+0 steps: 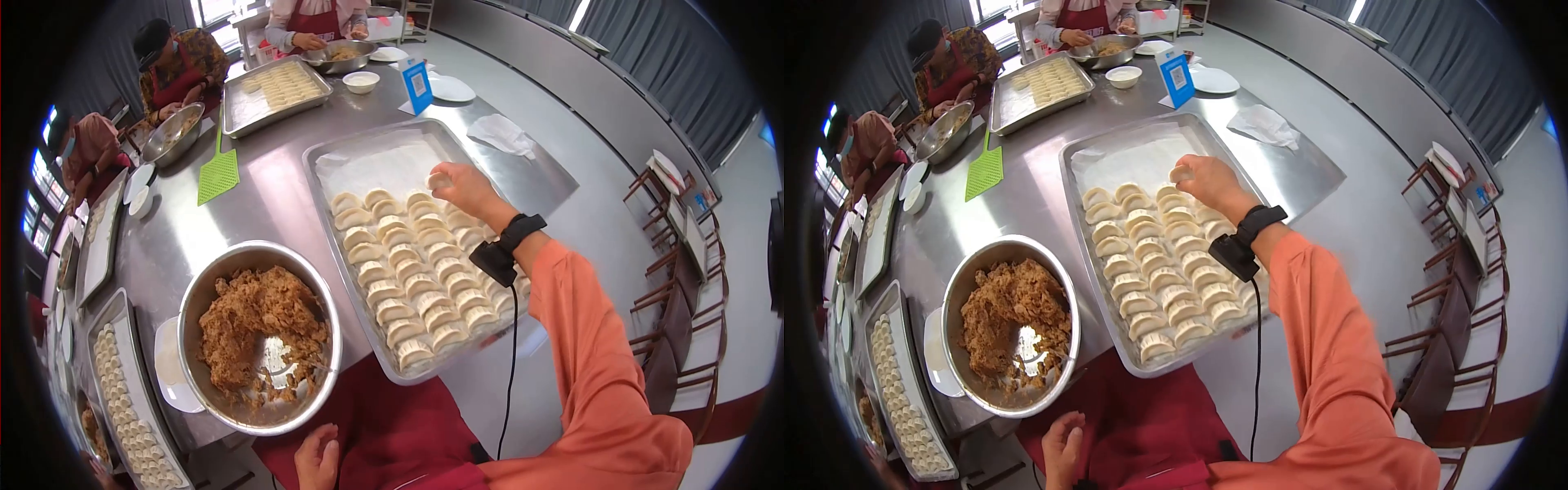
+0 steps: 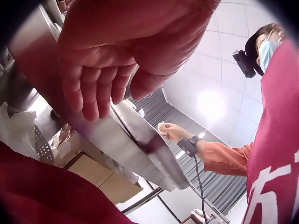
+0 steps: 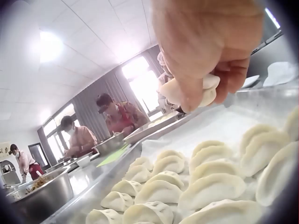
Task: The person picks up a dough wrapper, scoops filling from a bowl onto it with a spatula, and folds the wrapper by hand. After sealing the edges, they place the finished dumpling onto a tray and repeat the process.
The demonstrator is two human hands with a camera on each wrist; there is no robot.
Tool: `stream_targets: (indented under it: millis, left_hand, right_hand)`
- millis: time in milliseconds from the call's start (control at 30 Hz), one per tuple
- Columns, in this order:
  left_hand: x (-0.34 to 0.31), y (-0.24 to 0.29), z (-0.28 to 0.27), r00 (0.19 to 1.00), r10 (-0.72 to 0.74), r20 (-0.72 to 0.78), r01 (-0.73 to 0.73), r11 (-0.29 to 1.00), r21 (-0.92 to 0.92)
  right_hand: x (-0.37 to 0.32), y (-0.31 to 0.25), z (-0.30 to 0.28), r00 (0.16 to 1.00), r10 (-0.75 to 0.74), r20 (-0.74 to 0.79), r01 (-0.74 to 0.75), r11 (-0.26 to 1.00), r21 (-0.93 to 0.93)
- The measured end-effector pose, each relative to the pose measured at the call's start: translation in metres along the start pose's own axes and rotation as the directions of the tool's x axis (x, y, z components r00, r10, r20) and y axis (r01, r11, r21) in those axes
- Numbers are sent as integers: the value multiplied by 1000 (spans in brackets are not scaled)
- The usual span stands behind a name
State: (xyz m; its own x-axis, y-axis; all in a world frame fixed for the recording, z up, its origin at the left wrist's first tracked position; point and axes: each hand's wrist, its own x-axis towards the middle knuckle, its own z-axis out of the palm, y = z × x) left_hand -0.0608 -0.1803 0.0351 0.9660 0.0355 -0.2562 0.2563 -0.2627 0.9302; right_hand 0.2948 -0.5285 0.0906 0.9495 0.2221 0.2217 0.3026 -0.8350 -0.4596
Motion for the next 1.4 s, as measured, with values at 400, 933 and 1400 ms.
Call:
stream_targets:
  millis: [400,933,1400]
  left_hand:
    - [-10,-10,-14,985,-157,-67,159,987,36]
    - [-7,-14,-27,968,-204,-144,206,979,0]
    - [-9,0,-108,850,-110,-515,21,984,-175]
  right_hand:
    - [64,17,56,996,18,89,2,976,-218]
    - [73,32,64,977,-23,213,49,992,-119]
    - [13,-32,-3,967,-224,118,187,945,268]
